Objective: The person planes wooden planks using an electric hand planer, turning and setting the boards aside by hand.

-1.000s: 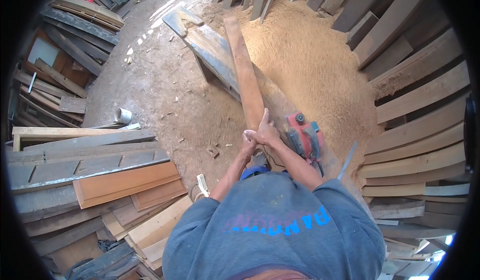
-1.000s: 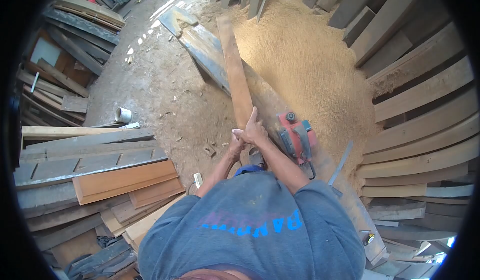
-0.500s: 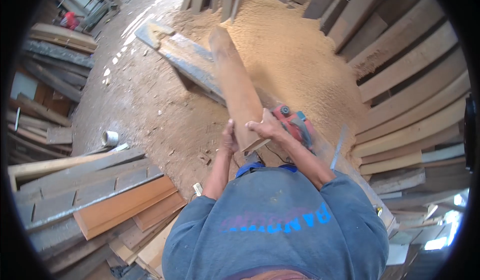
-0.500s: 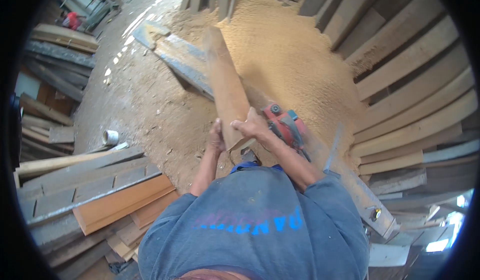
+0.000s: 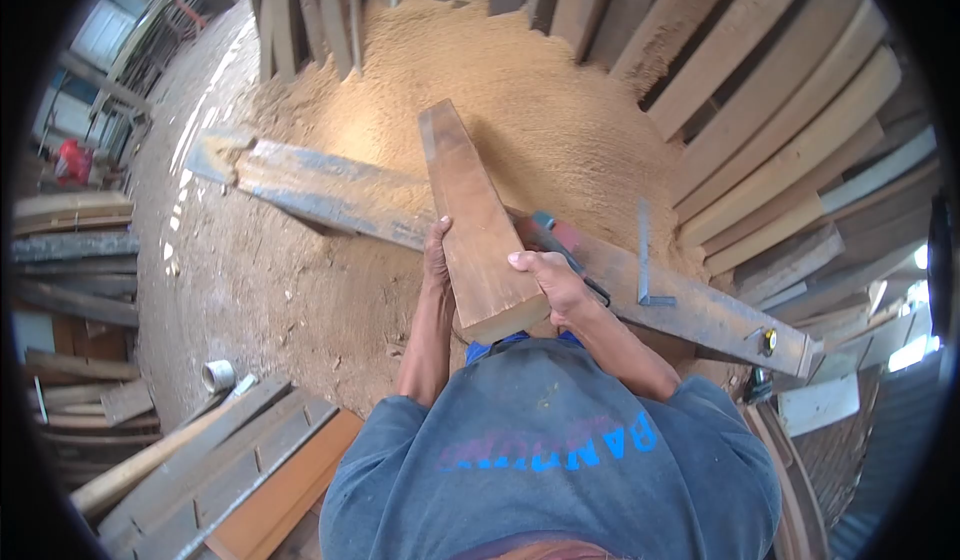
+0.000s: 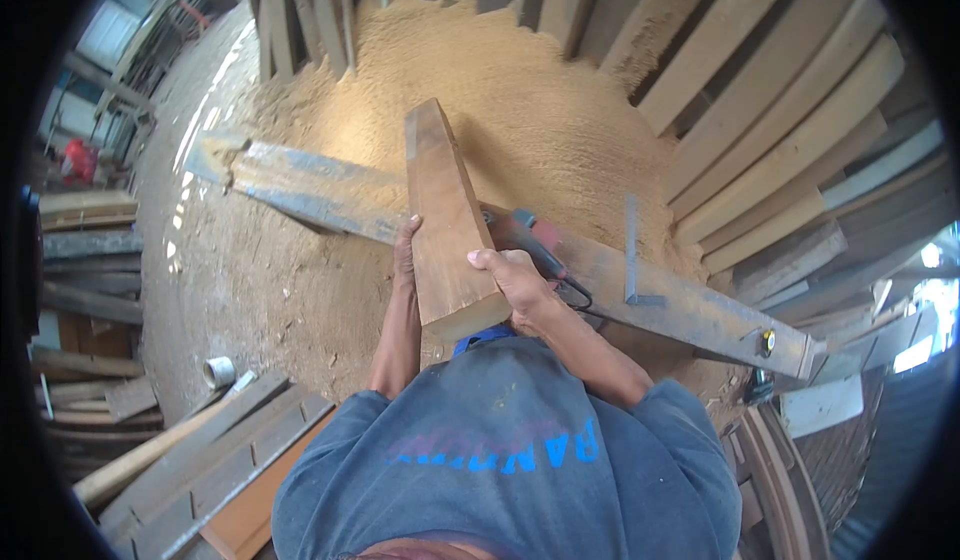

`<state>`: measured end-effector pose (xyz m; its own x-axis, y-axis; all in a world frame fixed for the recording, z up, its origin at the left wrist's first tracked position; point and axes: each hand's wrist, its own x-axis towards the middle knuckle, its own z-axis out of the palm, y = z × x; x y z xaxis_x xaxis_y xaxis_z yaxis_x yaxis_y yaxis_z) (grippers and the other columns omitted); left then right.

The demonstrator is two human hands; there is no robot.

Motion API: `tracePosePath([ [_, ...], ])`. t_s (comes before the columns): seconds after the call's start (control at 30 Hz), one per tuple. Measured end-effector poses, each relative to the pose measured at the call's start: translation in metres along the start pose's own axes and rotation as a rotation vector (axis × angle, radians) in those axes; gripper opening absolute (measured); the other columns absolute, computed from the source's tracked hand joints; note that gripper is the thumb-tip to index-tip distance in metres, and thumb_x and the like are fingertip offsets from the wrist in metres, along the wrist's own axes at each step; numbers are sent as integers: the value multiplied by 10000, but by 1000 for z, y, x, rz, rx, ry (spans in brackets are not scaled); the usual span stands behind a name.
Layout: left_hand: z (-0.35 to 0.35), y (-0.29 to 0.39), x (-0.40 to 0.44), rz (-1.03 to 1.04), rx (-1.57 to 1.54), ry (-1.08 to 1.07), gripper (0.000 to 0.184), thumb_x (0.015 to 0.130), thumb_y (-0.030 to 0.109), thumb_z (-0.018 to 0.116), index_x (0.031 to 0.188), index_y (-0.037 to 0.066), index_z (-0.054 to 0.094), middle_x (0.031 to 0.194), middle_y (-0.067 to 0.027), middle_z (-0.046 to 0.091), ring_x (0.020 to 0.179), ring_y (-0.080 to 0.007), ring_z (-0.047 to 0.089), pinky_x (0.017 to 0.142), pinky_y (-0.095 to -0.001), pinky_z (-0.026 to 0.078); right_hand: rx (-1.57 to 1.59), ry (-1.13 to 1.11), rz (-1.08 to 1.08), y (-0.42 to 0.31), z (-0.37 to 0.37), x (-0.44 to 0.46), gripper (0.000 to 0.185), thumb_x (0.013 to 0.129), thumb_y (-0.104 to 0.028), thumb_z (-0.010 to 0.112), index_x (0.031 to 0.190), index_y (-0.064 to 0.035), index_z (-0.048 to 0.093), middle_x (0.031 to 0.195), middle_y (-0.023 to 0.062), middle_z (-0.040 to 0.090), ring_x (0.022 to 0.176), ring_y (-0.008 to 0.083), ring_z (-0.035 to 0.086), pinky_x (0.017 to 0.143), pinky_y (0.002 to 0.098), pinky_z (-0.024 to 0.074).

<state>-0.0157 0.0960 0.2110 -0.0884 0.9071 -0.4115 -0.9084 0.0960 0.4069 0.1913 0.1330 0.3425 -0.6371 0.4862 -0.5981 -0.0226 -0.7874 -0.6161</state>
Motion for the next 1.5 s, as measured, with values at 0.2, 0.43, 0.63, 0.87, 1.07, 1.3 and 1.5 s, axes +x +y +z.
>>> tracePosePath([
  [0.2,97,-10,18,-14,287,-66,667,939,418,571,1465,24,453,1318,-201,609,1172,-322,645,1002,-453,547,322,-94,-114,-26,-34,-51,591,996,-321,603,1420,73,484,1315,198,644,1149,279,686,1001,413,561],
  [0.43,184,-59,57,-352,404,-136,652,968,418,556,1472,21,442,1337,-198,606,1181,-327,645,1004,-461,546,410,-98,-172,-74,-93,-109,654,1018,-431,582,1483,6,439,1418,179,580,1271,293,611,1066,452,514],
  [0.63,232,-142,83,-442,442,-93,668,976,430,564,1473,0,446,1368,-221,601,1198,-351,644,1040,-475,533,554,-94,-129,-94,-190,-138,683,1006,-474,594,1499,-28,435,1438,171,576,1300,308,597,1093,470,497],
  [0.87,265,-196,101,-126,399,-72,705,967,359,597,1561,60,363,1402,-161,593,1283,-316,598,1088,-466,503,532,-115,-26,-163,-281,-132,734,970,-633,562,1456,-85,503,1326,142,649,1119,273,698,880,472,614],
  [1.07,253,-190,133,414,1658,-116,1090,785,215,815,1661,117,174,1346,-164,618,1262,-360,588,1080,-433,482,352,-223,-1,-223,-323,-101,758,938,-790,466,1325,-159,628,1057,124,750,851,264,749,745,465,628],
  [1.3,297,-147,180,270,1108,-425,1137,621,202,976,1559,107,340,1458,-110,516,1339,-312,519,1131,-421,450,-104,-235,-51,-216,-357,-52,796,946,-723,546,1393,-65,562,1082,180,742,890,270,752,833,442,616],
  [1.5,306,-130,211,376,1279,-483,1241,496,314,1052,1514,84,383,1476,-99,514,1409,-276,464,1197,-429,393,-1015,198,-800,-239,-329,-63,865,853,-482,815,1471,-5,444,1427,232,557,1281,352,596,1117,479,468],
])
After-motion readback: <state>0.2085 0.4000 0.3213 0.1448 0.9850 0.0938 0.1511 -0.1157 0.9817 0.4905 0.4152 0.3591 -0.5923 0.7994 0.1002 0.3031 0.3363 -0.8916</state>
